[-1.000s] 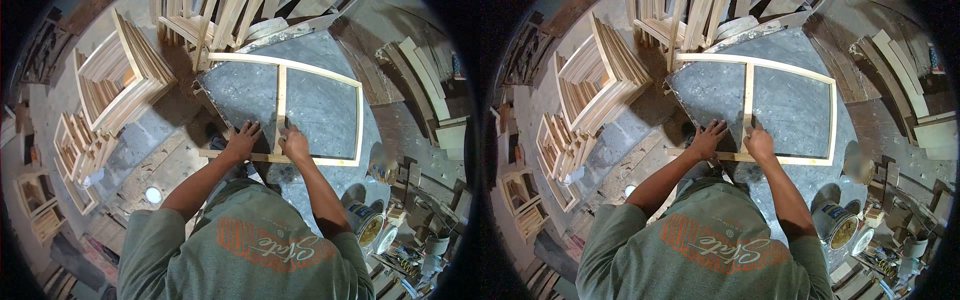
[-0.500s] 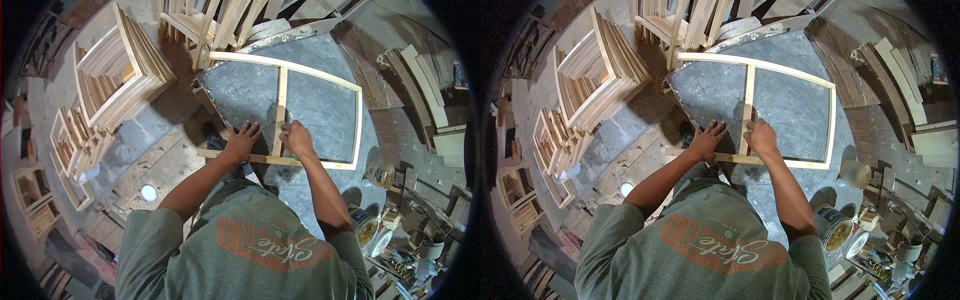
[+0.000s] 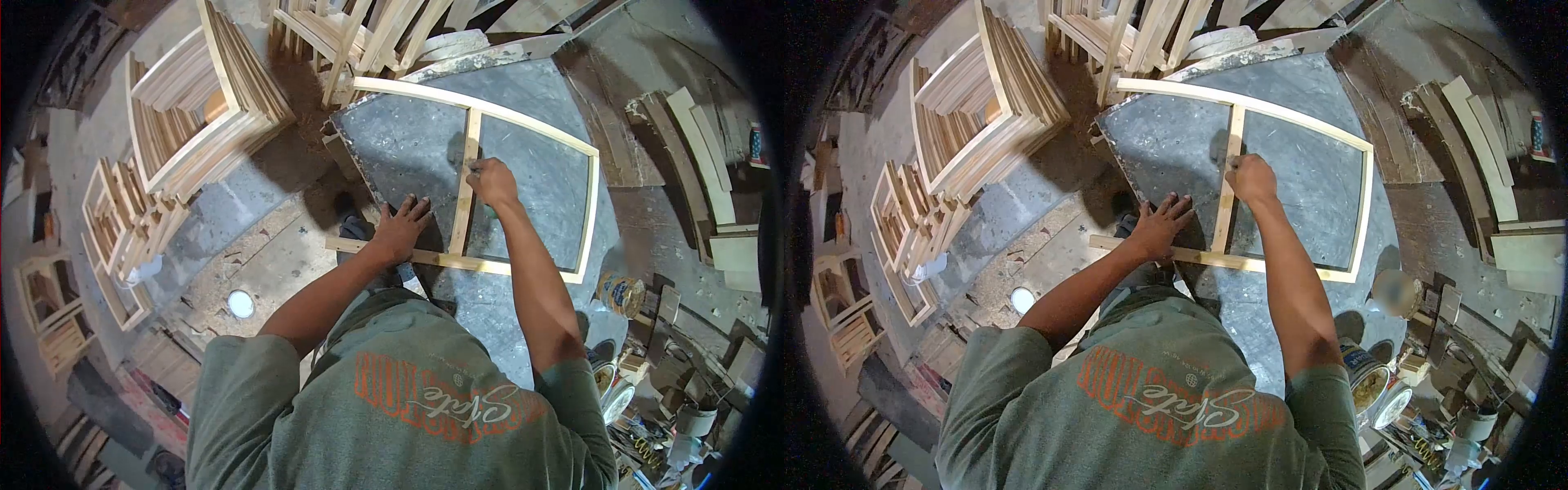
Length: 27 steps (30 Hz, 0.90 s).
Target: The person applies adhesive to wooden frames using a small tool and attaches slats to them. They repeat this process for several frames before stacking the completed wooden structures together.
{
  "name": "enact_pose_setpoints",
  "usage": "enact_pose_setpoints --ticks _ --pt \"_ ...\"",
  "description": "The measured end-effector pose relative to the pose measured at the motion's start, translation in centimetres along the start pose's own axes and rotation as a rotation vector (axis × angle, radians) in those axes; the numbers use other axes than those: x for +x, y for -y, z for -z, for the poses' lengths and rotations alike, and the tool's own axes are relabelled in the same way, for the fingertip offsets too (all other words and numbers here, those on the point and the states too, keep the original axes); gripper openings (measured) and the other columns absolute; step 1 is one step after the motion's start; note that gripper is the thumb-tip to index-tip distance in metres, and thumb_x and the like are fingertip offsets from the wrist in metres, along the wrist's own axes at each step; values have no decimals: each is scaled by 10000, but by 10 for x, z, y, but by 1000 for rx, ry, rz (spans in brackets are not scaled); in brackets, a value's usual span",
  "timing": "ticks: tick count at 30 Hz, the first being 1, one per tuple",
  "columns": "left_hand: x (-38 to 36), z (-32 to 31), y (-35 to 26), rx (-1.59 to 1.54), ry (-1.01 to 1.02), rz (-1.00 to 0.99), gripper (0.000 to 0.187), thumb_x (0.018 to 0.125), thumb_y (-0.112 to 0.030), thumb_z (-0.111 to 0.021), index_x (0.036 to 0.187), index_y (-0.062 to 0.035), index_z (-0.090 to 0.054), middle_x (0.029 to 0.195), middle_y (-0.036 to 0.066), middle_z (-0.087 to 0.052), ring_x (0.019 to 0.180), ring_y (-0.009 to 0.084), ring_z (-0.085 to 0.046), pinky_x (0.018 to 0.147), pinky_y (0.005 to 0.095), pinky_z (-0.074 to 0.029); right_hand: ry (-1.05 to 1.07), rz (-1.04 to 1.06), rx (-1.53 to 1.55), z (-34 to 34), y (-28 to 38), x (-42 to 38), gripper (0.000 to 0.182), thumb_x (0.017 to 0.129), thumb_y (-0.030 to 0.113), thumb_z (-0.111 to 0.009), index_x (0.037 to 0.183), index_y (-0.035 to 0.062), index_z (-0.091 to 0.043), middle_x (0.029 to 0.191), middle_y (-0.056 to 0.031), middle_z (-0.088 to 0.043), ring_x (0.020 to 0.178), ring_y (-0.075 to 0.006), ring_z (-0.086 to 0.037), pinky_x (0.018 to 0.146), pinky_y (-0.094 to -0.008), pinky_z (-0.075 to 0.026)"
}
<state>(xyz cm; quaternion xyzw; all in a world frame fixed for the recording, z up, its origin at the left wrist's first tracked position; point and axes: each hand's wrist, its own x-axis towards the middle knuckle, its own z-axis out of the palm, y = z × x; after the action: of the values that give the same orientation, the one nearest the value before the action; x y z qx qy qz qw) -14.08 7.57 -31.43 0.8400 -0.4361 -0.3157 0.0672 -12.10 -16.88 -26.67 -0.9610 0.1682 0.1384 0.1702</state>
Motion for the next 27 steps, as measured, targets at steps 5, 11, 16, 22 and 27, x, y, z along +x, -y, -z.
enact_pose_setpoints --ticks 5,11,16,22,27 --pt "1 -1 0 -14 1 2 1109 626 -272 -884 1557 -186 -286 1668 31 -94 1526 330 -111 1130 716 -215 123 43 -23 -15 -3 -46 335 802 264 -709 1073 68 -734 1089 -228 -673 1013 -379 -653 879 -449 -537" --pt "-4 9 -3 5 36 -1 1105 643 -281 -884 1560 -182 -275 1669 39 -92 1525 330 -118 1123 706 -241 92 -28 139 -47 2 -153 317 768 198 -754 1048 51 -737 1009 -231 -641 967 -406 -637 855 -471 -518" --pt "-2 10 -2 26 36 -10 1094 658 -318 -883 1558 -181 -276 1666 44 -100 1523 329 -124 1121 705 -250 113 28 111 -38 1 -184 332 789 222 -745 1065 39 -729 1018 -217 -619 903 -411 -648 802 -485 -534" --pt "-1 6 2 13 36 -32 1090 650 -339 -881 1554 -181 -293 1657 41 -134 1518 331 -135 1118 711 -249 -73 -103 393 -11 -11 -195 347 772 183 -751 1093 50 -735 941 -206 -674 872 -381 -662 780 -440 -531" --pt "-5 -9 32 -255 -144 -148 897 719 -341 -833 1489 -147 -417 1576 93 -337 1464 342 -283 1129 616 -307 -207 -107 505 -8 -52 -226 322 796 115 -726 1106 25 -728 959 -175 -697 835 -269 -671 719 -356 -527"
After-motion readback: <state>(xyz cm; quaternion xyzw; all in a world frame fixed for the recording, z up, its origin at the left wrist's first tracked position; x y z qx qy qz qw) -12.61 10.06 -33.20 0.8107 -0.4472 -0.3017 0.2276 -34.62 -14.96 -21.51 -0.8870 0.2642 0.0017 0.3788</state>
